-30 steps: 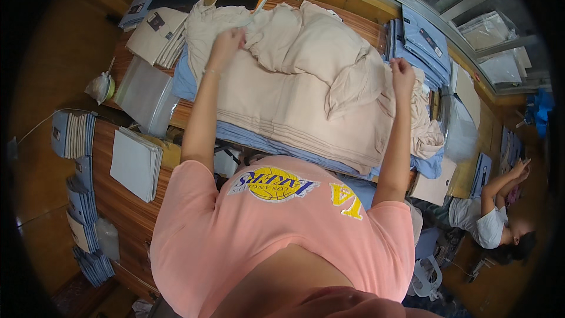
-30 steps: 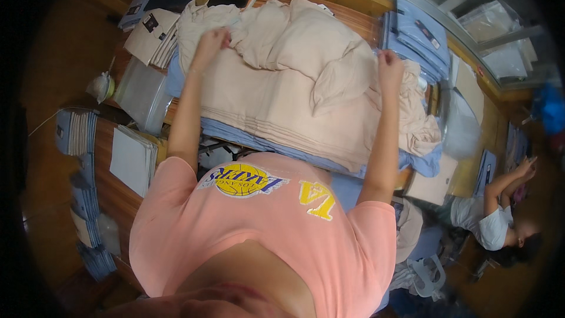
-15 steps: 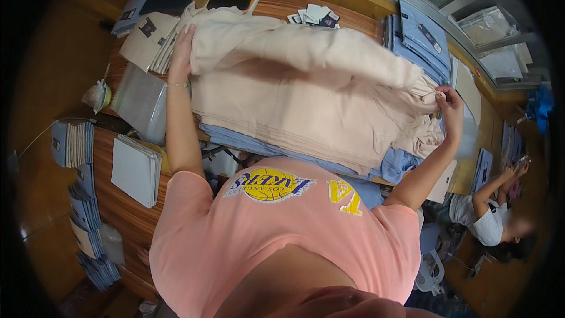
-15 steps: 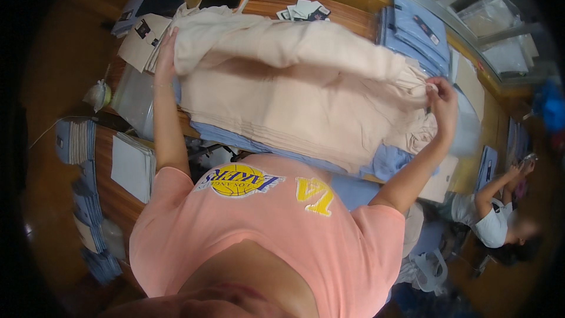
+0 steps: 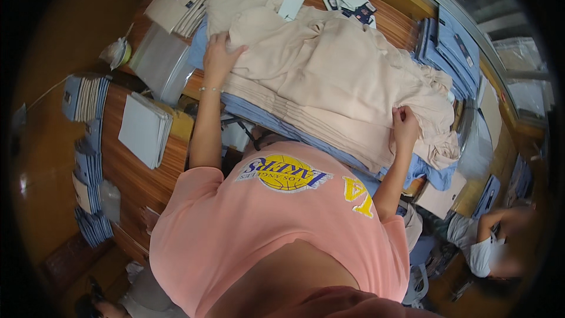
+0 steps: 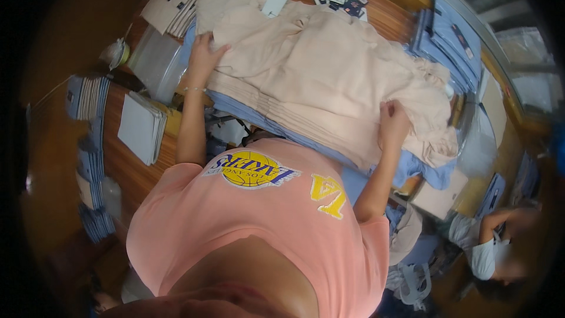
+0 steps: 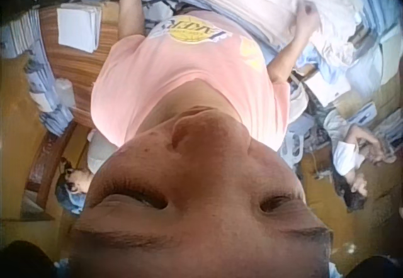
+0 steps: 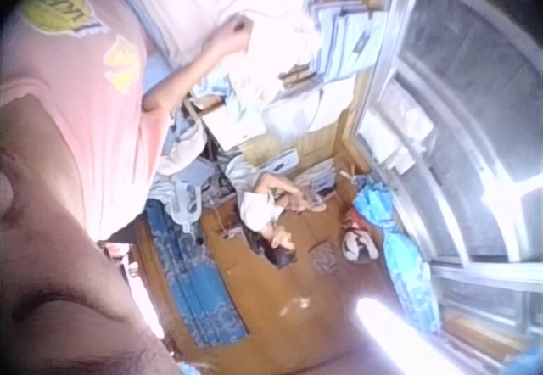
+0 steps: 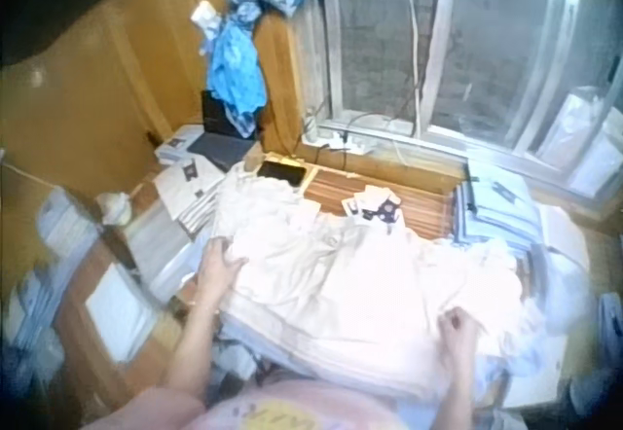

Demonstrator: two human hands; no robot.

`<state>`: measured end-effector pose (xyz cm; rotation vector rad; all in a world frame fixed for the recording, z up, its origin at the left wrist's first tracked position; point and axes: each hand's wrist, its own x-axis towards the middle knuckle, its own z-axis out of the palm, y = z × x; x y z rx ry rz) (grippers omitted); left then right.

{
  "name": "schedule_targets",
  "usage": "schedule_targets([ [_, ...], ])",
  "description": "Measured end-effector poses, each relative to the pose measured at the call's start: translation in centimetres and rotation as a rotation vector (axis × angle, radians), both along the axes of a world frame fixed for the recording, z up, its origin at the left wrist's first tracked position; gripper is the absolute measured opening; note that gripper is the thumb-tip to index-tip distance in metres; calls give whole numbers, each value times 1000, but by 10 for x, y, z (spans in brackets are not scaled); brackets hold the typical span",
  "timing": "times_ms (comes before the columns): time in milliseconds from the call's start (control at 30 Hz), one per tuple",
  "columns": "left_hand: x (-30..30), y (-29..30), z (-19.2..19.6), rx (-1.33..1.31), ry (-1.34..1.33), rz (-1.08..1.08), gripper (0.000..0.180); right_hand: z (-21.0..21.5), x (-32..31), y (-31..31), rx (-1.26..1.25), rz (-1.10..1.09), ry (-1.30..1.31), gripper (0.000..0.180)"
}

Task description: The person folds several shirts by hand on a wooden table, aligning buttons and smoothing the fabric for each garment. They pick up shirts from a pile, button several buttons on each, and stack them neatly after folding.

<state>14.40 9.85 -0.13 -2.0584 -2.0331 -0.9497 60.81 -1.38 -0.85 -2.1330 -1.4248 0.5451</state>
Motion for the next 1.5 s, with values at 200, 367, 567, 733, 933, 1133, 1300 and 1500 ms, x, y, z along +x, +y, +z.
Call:
schedule_targets([
  [200,2,-21,32,-556,-301,172,37,9,21,-5,-73,37,196,20],
  [367,-34,7,-11,48,-744,142,33,0,34,1,-28,219,188,19],
  [567,-36,-9,-20,-481,-1028,64,47,24,24,-6,351,-47,1056,7],
  [733,-25,-21,26,-678,-632,296,59,13,39,-2,298,-45,1060,20],
  [933,-56,14,118,49,-1922,-595,37,98,52,-21,908,60,1212,26],
  [1133,-27,142,152,-356,-1401,-840,39,162,77,53,847,-28,910,22],
  [1300,-24,181,233,-257,-1362,-1017,46,232,121,83,834,-124,717,25],
  [1500,-64,123,194,-302,-1243,-822,43,236,128,11,742,-83,772,25],
])
